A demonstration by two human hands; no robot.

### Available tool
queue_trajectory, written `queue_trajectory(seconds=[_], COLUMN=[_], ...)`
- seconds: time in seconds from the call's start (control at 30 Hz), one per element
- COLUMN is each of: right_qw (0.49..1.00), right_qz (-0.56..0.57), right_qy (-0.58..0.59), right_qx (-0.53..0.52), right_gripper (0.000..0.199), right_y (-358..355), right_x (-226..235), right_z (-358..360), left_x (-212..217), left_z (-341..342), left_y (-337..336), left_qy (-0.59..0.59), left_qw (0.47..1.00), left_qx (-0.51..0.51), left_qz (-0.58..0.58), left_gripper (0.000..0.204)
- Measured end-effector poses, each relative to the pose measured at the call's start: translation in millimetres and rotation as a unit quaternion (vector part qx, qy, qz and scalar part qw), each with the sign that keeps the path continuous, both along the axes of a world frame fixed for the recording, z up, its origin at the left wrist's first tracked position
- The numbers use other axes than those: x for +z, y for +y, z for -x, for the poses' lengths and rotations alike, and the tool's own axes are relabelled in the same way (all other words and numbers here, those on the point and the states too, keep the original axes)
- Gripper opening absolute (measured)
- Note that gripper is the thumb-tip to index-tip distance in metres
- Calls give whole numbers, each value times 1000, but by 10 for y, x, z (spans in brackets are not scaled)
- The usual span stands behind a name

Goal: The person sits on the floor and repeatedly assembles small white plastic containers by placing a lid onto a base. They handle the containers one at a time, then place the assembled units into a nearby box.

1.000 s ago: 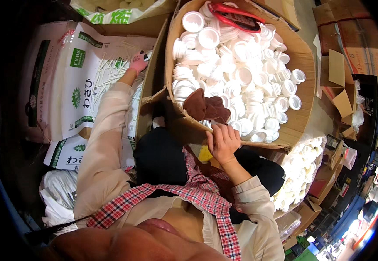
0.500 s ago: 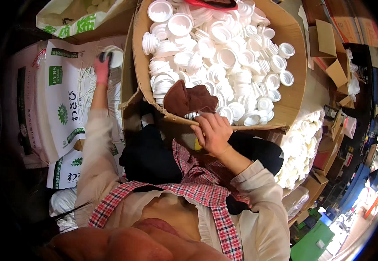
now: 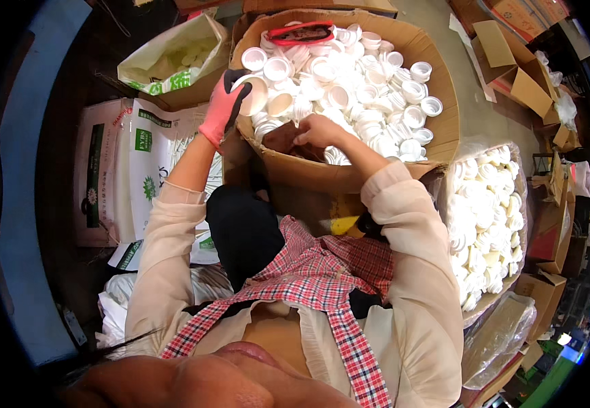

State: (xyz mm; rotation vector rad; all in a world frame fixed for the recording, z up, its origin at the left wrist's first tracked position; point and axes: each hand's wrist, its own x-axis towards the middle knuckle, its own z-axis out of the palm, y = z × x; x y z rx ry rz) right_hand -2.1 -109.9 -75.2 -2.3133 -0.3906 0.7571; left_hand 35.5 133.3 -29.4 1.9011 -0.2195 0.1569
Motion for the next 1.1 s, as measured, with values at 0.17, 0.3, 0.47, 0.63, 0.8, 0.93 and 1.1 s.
queue_trajectory(seconds=[0.17, 0.3, 0.47, 0.63, 0.8, 0.93, 1.1], right_qw=[882, 854, 833, 806, 789, 824, 922], right_qz=[-420, -273, -233, -182, -106, -119, -186], right_qy=[-95, -402, -500, -561, -564, -450, -151], right_qx=[-190, -185, -50, -59, -219, -323, -304], right_gripper=[18, 25, 30, 36, 31, 26, 29], right_y=[-371, -317, -297, -387, -592, -546, -717], right_x=[609, 595, 646, 830, 874, 711, 221], right_z=[382, 631, 854, 842, 681, 733, 766], left_x=[72, -5, 205, -388, 57, 162, -144], left_z=[203, 334, 496, 449, 716, 607, 574], left_y=[-530, -952, -1285, -1434, -1695, -1625, -1818], left_qy=[107, -205, 224, 297, 219, -351, -179], left_qw=[963, 965, 693, 701, 796, 928, 962], left_qx=[-118, -164, -371, -377, -210, -66, -97], left_qz=[218, 18, 577, 527, 524, -109, 183], left_gripper=[26, 22, 57, 56, 30, 28, 34])
